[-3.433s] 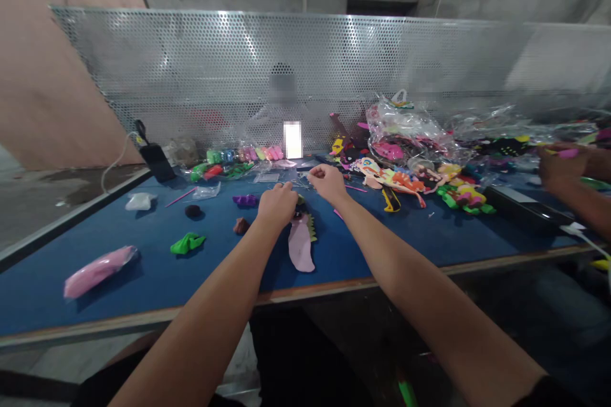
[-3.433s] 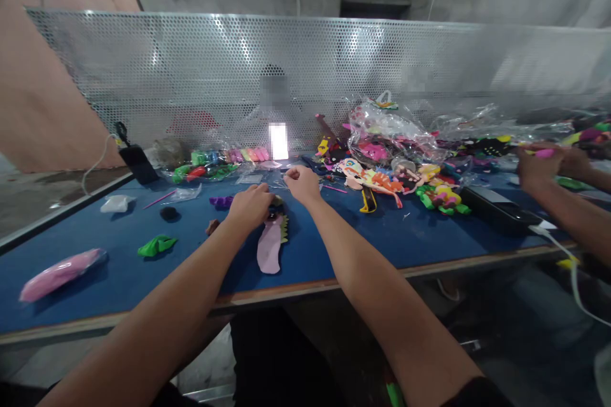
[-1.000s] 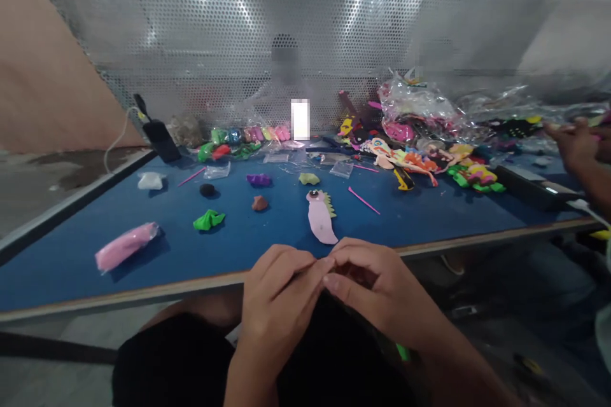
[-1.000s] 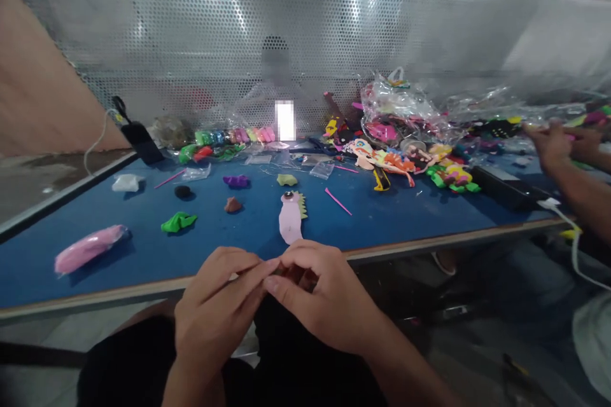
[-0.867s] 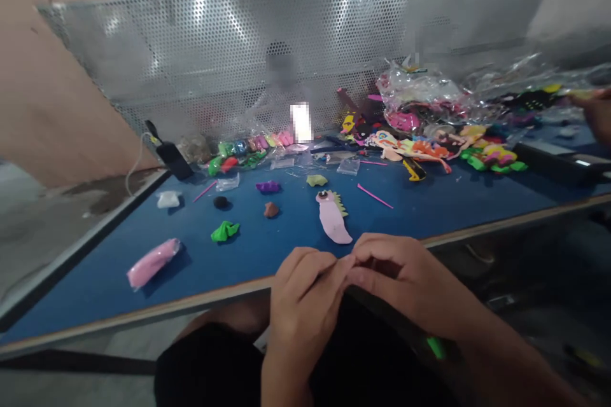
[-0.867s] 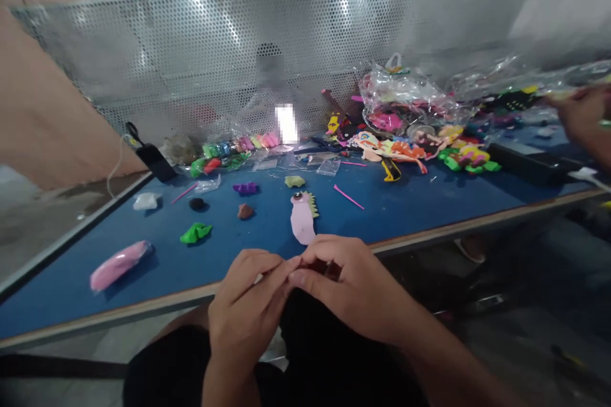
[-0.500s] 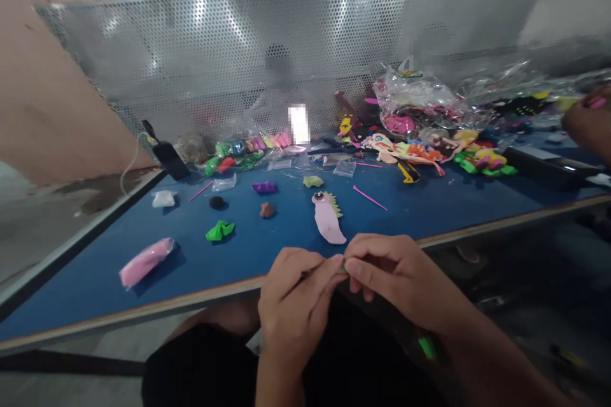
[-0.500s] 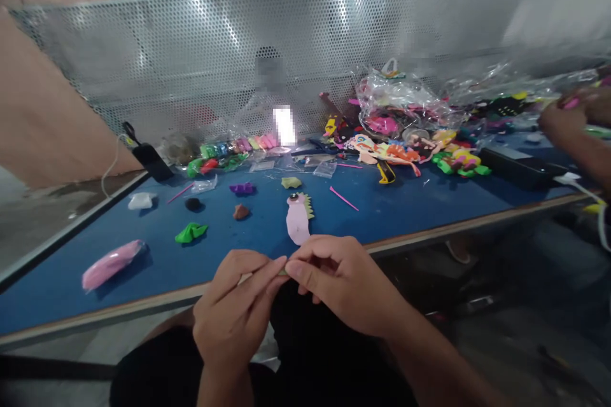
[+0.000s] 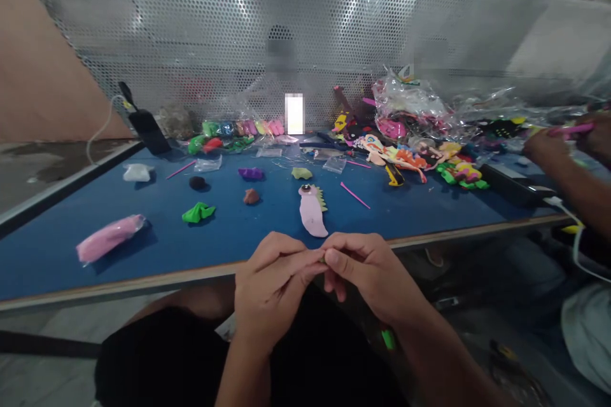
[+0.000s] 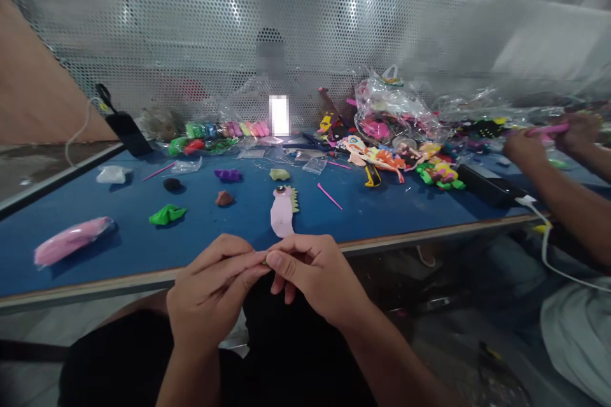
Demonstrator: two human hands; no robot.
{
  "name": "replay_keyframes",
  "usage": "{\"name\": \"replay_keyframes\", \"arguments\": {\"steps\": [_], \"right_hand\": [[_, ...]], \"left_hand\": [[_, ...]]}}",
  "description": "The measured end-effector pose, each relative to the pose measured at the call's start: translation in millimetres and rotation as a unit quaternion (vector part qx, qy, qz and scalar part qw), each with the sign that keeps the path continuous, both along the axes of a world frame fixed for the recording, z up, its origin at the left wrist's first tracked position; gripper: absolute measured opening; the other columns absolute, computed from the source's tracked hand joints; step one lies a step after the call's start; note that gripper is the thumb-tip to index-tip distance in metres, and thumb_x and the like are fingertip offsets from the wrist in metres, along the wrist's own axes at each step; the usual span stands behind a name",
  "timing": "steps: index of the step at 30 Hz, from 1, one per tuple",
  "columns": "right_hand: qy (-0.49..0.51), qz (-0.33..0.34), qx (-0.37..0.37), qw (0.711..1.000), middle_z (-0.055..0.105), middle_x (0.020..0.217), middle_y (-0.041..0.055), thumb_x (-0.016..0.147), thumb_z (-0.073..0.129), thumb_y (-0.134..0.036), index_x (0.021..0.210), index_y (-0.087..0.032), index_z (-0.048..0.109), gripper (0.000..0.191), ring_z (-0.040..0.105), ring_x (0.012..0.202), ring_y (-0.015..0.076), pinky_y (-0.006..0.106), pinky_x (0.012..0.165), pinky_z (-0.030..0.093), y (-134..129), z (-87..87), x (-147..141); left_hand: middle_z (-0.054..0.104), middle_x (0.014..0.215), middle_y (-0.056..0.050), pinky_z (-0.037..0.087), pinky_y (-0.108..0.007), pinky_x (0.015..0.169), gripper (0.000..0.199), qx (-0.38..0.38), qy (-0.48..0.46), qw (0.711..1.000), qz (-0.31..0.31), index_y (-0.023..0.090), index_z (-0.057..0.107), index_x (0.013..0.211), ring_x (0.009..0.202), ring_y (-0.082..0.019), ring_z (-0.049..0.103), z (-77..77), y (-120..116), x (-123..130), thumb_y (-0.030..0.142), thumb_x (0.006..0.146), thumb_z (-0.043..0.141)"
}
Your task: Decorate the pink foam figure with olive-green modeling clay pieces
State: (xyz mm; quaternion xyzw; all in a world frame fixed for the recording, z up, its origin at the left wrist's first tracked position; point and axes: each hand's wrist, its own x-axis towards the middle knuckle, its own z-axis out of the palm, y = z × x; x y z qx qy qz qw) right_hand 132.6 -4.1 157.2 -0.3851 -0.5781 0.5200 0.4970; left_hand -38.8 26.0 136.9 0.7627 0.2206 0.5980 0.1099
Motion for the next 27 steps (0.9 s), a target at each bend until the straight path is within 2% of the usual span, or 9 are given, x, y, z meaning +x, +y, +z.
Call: {"name": "replay_keyframes", "arguments": {"steps": [6,10,13,19,22,27], "right_hand": [[0.007,0.019,0.004,1.000,0.065,0.066,0.0022,0.095,0.063,-0.044,0.087,-0.014,0.078,0.034,0.055,0.050,0.0096,0.021,0.046,0.043,1.7,-4.1,3.2],[0.091,0.092,-0.065,0.989,0.063,0.061,0.0001,0.089,0.072,-0.048,0.083,-0.014,0.073,0.035,0.051,0.045,0.0076,0.018,0.043,0.039,6.5,-9.1,3.1],[0.153,0.116,-0.114,0.975,0.063,0.057,-0.0015,0.082,0.079,-0.051,0.083,-0.015,0.069,0.037,0.052,0.042,0.0077,0.017,0.039,0.035,10.0,-15.4,0.2],[0.178,0.100,-0.132,0.970,0.063,0.056,-0.0019,0.080,0.080,-0.051,0.083,-0.015,0.067,0.038,0.051,0.042,0.0074,0.015,0.037,0.038,8.3,-23.1,-6.6],[0.178,0.086,-0.134,0.971,0.062,0.055,-0.0015,0.083,0.078,-0.051,0.081,-0.015,0.067,0.038,0.051,0.041,0.0074,0.015,0.036,0.038,5.1,-22.3,-6.9],[0.112,0.049,-0.065,0.990,0.064,0.060,0.0016,0.084,0.076,-0.049,0.085,-0.012,0.073,0.038,0.054,0.047,0.0087,0.016,0.039,0.042,1.6,-13.7,-0.1]], "left_hand": [[0.068,0.085,-0.001,0.054,-0.026,0.065,0.028,0.024,0.013,1.000,0.012,0.024,0.076,0.106,0.076,-0.013,0.063,-0.2,2.0,-1.9,0.008,0.083,0.074],[0.066,0.088,-0.001,0.054,-0.026,0.066,0.031,0.017,-0.017,0.999,-0.046,0.026,0.075,0.109,0.079,-0.013,0.062,-2.3,4.8,-1.6,0.007,0.085,0.072],[0.065,0.087,-0.001,0.053,-0.028,0.066,0.033,0.013,-0.033,0.997,-0.075,0.027,0.075,0.112,0.077,-0.013,0.061,-3.9,7.0,-0.7,0.008,0.085,0.072],[0.065,0.084,-0.001,0.052,-0.029,0.067,0.029,0.038,-0.006,0.997,-0.067,0.026,0.075,0.111,0.076,-0.014,0.060,-2.6,8.0,-1.8,0.011,0.086,0.072],[0.066,0.084,0.000,0.052,-0.029,0.067,0.028,0.049,0.010,0.998,-0.044,0.025,0.074,0.110,0.076,-0.013,0.059,-1.2,6.2,-1.3,0.009,0.087,0.071],[0.067,0.087,-0.002,0.051,-0.028,0.069,0.032,0.087,0.056,0.995,-0.001,0.020,0.072,0.112,0.079,-0.014,0.058,3.7,4.0,-0.9,0.004,0.085,0.071]]}}
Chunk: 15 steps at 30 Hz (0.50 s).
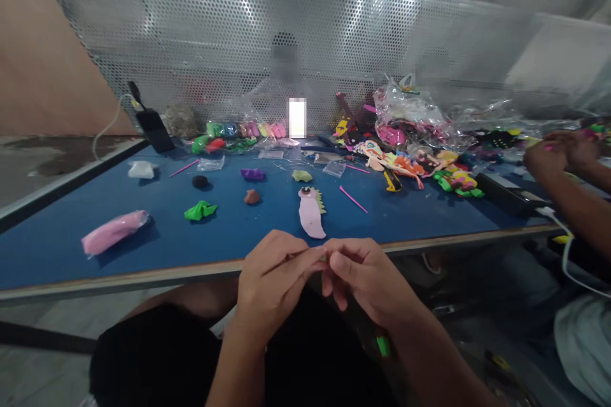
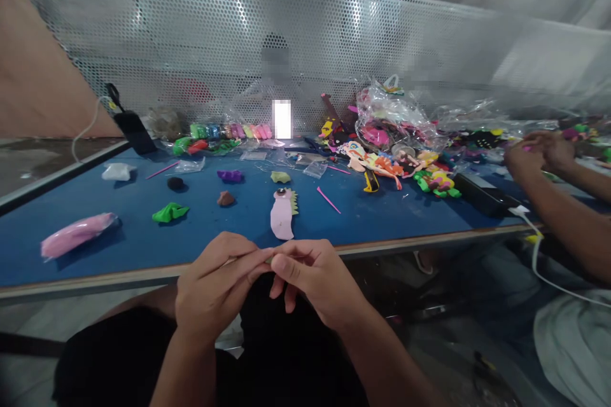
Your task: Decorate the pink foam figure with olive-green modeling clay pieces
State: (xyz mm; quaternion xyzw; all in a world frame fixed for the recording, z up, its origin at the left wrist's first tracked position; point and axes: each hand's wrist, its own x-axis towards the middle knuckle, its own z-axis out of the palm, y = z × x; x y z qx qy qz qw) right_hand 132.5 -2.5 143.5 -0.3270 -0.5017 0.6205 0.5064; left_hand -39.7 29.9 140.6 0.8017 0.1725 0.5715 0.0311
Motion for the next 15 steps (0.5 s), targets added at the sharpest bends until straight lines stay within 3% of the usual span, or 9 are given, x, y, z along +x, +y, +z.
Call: {"name": "replay_keyframes", "arguments": {"steps": [5,10,15], "right_hand": [[-0.056,-0.024,0.020,0.998,0.062,0.064,0.0004,0.086,0.075,-0.041,0.080,-0.014,0.072,0.028,0.054,0.050,0.0090,0.018,0.041,0.044,-3.0,9.5,4.6],[-0.161,-0.051,0.060,0.984,0.064,0.067,0.0007,0.092,0.067,-0.037,0.086,-0.014,0.072,0.024,0.054,0.050,0.0086,0.020,0.045,0.045,-5.9,14.0,4.4],[-0.147,-0.044,0.070,0.986,0.064,0.068,0.0016,0.092,0.066,-0.041,0.084,-0.014,0.072,0.029,0.055,0.051,0.0086,0.019,0.045,0.045,-3.9,10.8,5.4]], "left_hand": [[0.066,0.088,-0.002,0.051,-0.028,0.071,0.034,-0.018,0.049,0.999,-0.003,0.021,0.070,0.118,0.080,-0.014,0.058,2.5,-0.7,-1.6,0.008,0.086,0.071],[0.066,0.089,-0.002,0.052,-0.027,0.071,0.031,-0.033,0.040,0.999,0.000,0.021,0.070,0.117,0.080,-0.013,0.059,0.1,0.3,-3.0,0.012,0.088,0.070],[0.067,0.085,-0.002,0.052,-0.027,0.070,0.024,-0.036,0.020,0.999,-0.001,0.020,0.074,0.109,0.077,-0.013,0.059,-0.3,0.6,-4.5,0.011,0.087,0.071]]}}
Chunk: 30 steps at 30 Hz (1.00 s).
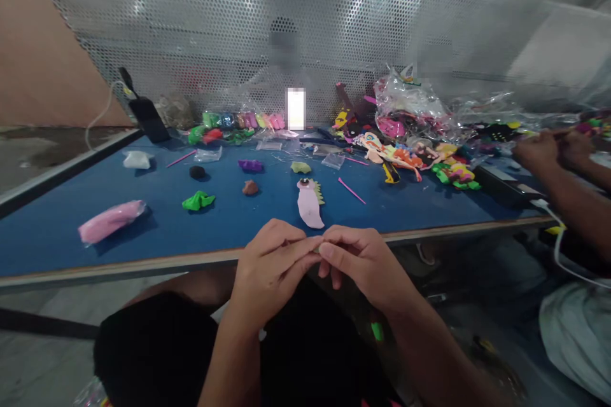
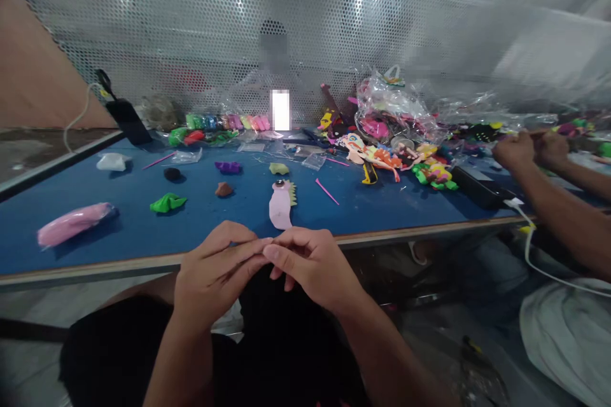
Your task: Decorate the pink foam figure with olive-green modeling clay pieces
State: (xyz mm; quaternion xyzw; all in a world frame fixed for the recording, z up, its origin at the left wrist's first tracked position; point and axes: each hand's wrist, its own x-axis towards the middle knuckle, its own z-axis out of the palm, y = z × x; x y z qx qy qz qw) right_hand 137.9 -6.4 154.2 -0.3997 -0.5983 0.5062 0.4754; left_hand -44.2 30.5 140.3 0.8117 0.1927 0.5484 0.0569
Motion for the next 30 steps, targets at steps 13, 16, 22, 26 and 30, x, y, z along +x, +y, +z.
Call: {"name": "replay_keyframes", "arguments": {"steps": [13,16,22,26,30], "right_hand": [[0.192,0.080,-0.137,0.968,0.064,0.057,0.0008,0.085,0.078,-0.040,0.082,-0.013,0.072,0.027,0.055,0.046,0.0083,0.014,0.039,0.042,4.0,-13.7,0.6],[0.226,0.123,-0.178,0.950,0.063,0.056,-0.0006,0.081,0.081,-0.040,0.077,-0.014,0.068,0.029,0.054,0.043,0.0079,0.014,0.036,0.040,5.1,-15.7,2.8],[0.226,0.155,-0.213,0.938,0.064,0.053,-0.0009,0.078,0.084,-0.040,0.077,-0.016,0.064,0.032,0.053,0.040,0.0080,0.013,0.034,0.038,7.2,-19.2,4.9],[0.215,0.143,-0.204,0.944,0.065,0.054,-0.0004,0.077,0.084,-0.042,0.077,-0.016,0.064,0.034,0.053,0.040,0.0081,0.013,0.033,0.039,6.8,-19.0,5.7],[0.175,0.111,-0.170,0.963,0.065,0.057,0.0007,0.080,0.081,-0.044,0.082,-0.013,0.069,0.033,0.054,0.043,0.0083,0.014,0.035,0.042,5.2,-16.2,6.2]], "left_hand": [[0.067,0.085,-0.003,0.054,-0.029,0.069,0.025,-0.027,-0.030,0.998,-0.041,0.022,0.076,0.108,0.077,-0.014,0.062,-0.8,0.5,-0.2,0.013,0.085,0.073],[0.065,0.085,-0.003,0.052,-0.029,0.069,0.028,-0.042,-0.038,0.995,-0.081,0.023,0.076,0.111,0.078,-0.014,0.061,-1.5,0.3,-0.2,0.011,0.085,0.073],[0.064,0.083,-0.003,0.051,-0.030,0.068,0.033,-0.050,-0.044,0.991,-0.120,0.023,0.076,0.113,0.078,-0.015,0.060,-3.7,0.9,-0.1,0.008,0.084,0.073],[0.065,0.082,-0.003,0.051,-0.030,0.067,0.032,-0.050,-0.035,0.992,-0.112,0.024,0.076,0.113,0.077,-0.015,0.061,-3.5,1.2,0.1,0.010,0.085,0.073],[0.066,0.082,-0.003,0.050,-0.029,0.066,0.030,-0.049,-0.015,0.995,-0.082,0.025,0.076,0.113,0.077,-0.015,0.060,-2.0,0.4,0.0,0.012,0.086,0.072]]}}
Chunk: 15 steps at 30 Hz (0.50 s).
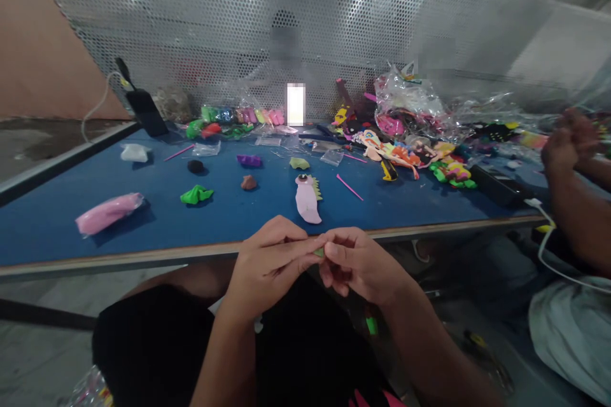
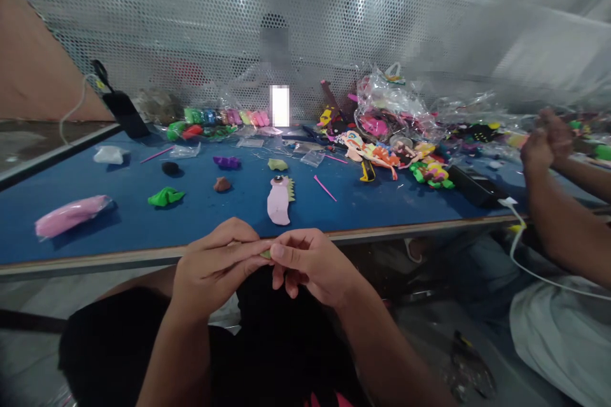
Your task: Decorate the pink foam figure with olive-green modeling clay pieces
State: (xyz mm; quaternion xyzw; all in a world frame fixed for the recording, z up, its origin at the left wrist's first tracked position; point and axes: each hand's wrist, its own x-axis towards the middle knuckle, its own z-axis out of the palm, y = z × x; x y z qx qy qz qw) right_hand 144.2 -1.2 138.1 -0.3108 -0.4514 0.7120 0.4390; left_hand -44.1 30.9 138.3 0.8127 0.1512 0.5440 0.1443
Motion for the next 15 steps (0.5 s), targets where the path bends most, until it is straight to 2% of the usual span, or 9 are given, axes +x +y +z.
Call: {"name": "replay_keyframes", "arguments": {"steps": [9,15], "right_hand": [[-0.141,-0.102,0.111,0.979,0.064,0.063,0.0002,0.087,0.074,-0.036,0.081,-0.013,0.074,0.023,0.054,0.048,0.0073,0.016,0.042,0.044,-5.0,11.3,-1.9],[-0.211,-0.129,0.172,0.954,0.064,0.069,0.0011,0.093,0.066,-0.042,0.079,-0.015,0.073,0.031,0.055,0.049,0.0078,0.018,0.043,0.044,-9.6,15.4,0.0]], "left_hand": [[0.068,0.084,-0.003,0.052,-0.030,0.069,0.022,0.049,0.040,0.996,0.058,0.019,0.075,0.106,0.078,-0.015,0.061,-0.3,0.9,1.4,0.013,0.085,0.074],[0.068,0.080,-0.002,0.051,-0.029,0.067,0.012,0.053,0.023,0.995,0.078,0.019,0.076,0.095,0.074,-0.015,0.061,0.5,0.6,4.1,0.013,0.085,0.072]]}}
